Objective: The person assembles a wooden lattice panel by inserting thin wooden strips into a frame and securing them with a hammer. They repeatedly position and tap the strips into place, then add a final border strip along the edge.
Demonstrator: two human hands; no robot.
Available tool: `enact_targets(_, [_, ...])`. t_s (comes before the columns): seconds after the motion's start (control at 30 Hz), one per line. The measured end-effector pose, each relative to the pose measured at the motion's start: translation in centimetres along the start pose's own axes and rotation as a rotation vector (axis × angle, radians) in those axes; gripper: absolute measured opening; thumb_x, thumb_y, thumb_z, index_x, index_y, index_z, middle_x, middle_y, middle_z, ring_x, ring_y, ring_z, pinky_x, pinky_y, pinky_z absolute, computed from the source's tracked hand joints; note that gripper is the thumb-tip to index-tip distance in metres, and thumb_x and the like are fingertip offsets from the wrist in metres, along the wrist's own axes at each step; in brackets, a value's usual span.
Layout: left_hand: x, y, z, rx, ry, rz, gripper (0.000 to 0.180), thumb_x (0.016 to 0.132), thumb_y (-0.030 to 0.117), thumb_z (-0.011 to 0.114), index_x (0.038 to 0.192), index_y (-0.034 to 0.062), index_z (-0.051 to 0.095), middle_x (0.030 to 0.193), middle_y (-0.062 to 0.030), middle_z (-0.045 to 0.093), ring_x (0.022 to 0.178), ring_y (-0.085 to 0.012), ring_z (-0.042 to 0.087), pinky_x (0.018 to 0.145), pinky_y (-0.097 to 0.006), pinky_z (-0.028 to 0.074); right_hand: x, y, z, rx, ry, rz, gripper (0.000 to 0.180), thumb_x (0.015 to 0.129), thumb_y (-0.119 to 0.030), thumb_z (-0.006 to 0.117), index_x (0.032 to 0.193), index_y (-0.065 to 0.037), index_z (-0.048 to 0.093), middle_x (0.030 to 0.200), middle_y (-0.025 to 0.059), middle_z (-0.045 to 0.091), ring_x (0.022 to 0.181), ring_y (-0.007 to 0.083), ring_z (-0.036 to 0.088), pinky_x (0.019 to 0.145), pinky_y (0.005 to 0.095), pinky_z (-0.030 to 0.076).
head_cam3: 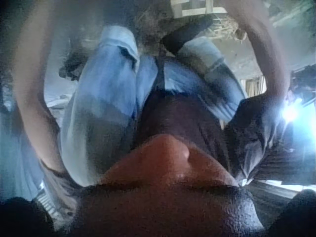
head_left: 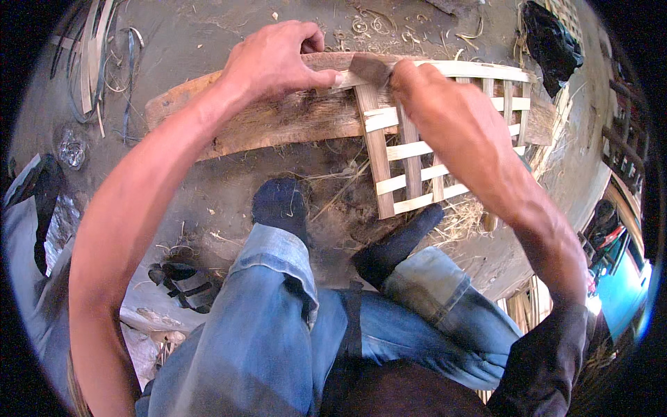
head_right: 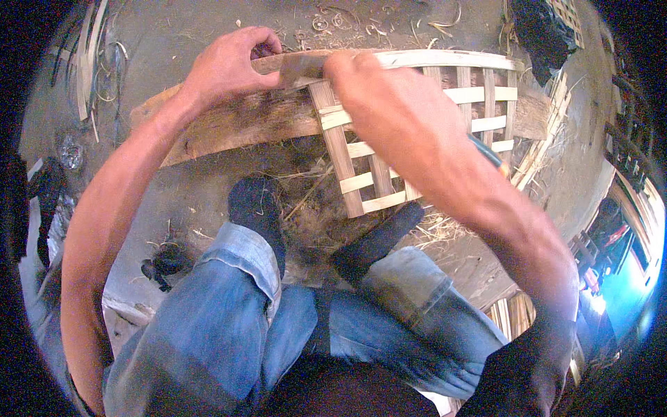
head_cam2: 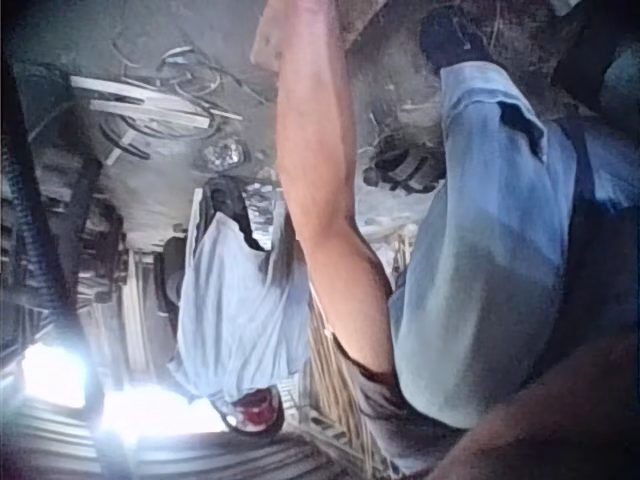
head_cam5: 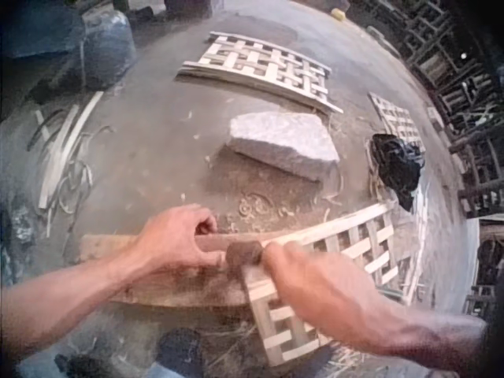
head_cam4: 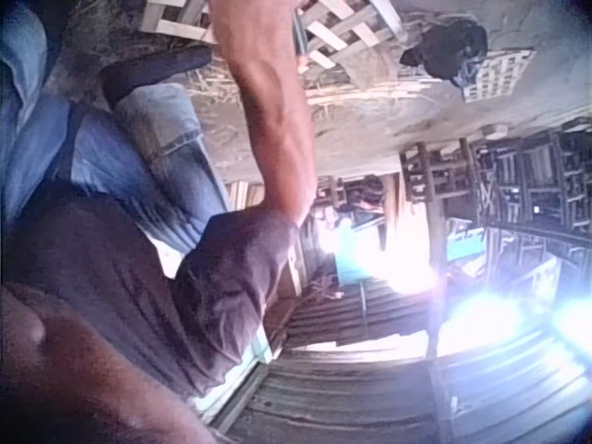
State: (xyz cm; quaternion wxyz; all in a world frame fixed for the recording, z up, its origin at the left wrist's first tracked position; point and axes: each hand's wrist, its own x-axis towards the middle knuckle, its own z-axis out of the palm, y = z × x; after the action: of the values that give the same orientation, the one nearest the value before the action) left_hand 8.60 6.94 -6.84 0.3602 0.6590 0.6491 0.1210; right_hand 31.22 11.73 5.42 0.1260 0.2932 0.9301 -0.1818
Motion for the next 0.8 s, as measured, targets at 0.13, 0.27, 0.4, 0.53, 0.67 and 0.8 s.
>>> enact_targets(0.13, [0.2, -0.3, 0.8, -0.01, 0.054, 0.029, 0.054, 0.068, 0.05, 0.075, 0.099, 0.0066, 0.066, 0.096, -0.0097, 0.07, 0.091, -0.0287, 0.067, 0.079, -0.043, 0.053, 0.0, 0.3, -2.0, 0.044, 0.12, 0.048, 0.014, 0.096, -0.015, 0.054, 0.103, -0.003, 0.053, 0.092, 0.0212, 0.064, 0.08, 0.0404, 0.064, 0.068, 0.0468, 0.051])
enact_targets(0.27, [0.3, -0.6, 0.9, 0.026, 0.093, 0.084, 0.055, 0.069, 0.052, 0.075, 0.098, 0.0065, 0.066, 0.095, -0.0102, 0.069, 0.09, -0.0288, 0.067, 0.078, -0.044, 0.053, -0.3, 0.0, 0.0, 0.015, -0.015, 0.017, 0.016, 0.095, -0.013, 0.049, 0.106, -0.003, 0.052, 0.092, 0.0201, 0.062, 0.076, 0.042, 0.064, 0.065, 0.0494, 0.052])
enact_targets(0.4, [-0.2, -0.1, 0.6, 0.024, 0.073, 0.027, 0.055, 0.069, 0.053, 0.074, 0.098, 0.0076, 0.066, 0.095, -0.0095, 0.069, 0.09, -0.0275, 0.067, 0.078, -0.044, 0.053, -0.3, 1.1, 0.1, 0.142, 0.251, -0.089, 0.021, 0.093, -0.014, 0.052, 0.11, -0.002, 0.052, 0.089, 0.0206, 0.062, 0.078, 0.0414, 0.065, 0.065, 0.0512, 0.052])
enact_targets(0.53, [0.2, 0.3, 0.5, -0.001, -0.006, -0.015, 0.054, 0.069, 0.054, 0.074, 0.099, 0.0092, 0.066, 0.097, -0.0082, 0.069, 0.092, -0.0269, 0.067, 0.079, -0.044, 0.054, -1.3, 0.2, 1.5, 0.121, -0.039, 0.254, 0.025, 0.096, -0.016, 0.055, 0.116, -0.001, 0.059, 0.089, 0.0255, 0.066, 0.073, 0.0452, 0.064, 0.066, 0.0493, 0.052])
enact_targets(0.67, [-0.1, -0.1, 0.9, 0.02, 0.018, 0.004, 0.056, 0.068, 0.054, 0.074, 0.1, 0.0088, 0.065, 0.1, -0.009, 0.068, 0.096, -0.0281, 0.066, 0.081, -0.046, 0.053, -1.1, 1.4, 2.1, 0.27, 0.113, 0.217, 0.031, 0.094, -0.017, 0.054, 0.123, -0.006, 0.053, 0.095, 0.026, 0.065, 0.075, 0.0427, 0.065, 0.062, 0.0503, 0.053])
enact_targets(0.8, [0.0, 0.2, 0.7, 0.002, 0.024, 0.012, 0.056, 0.068, 0.054, 0.074, 0.099, 0.0088, 0.064, 0.1, -0.0088, 0.067, 0.097, -0.0285, 0.065, 0.081, -0.047, 0.053, -1.5, 0.6, 3.9, 0.275, 0.078, 0.311, 0.021, 0.095, -0.015, 0.054, 0.109, -0.003, 0.062, 0.09, 0.0214, 0.066, 0.075, 0.0418, 0.066, 0.06, 0.0484, 0.055])
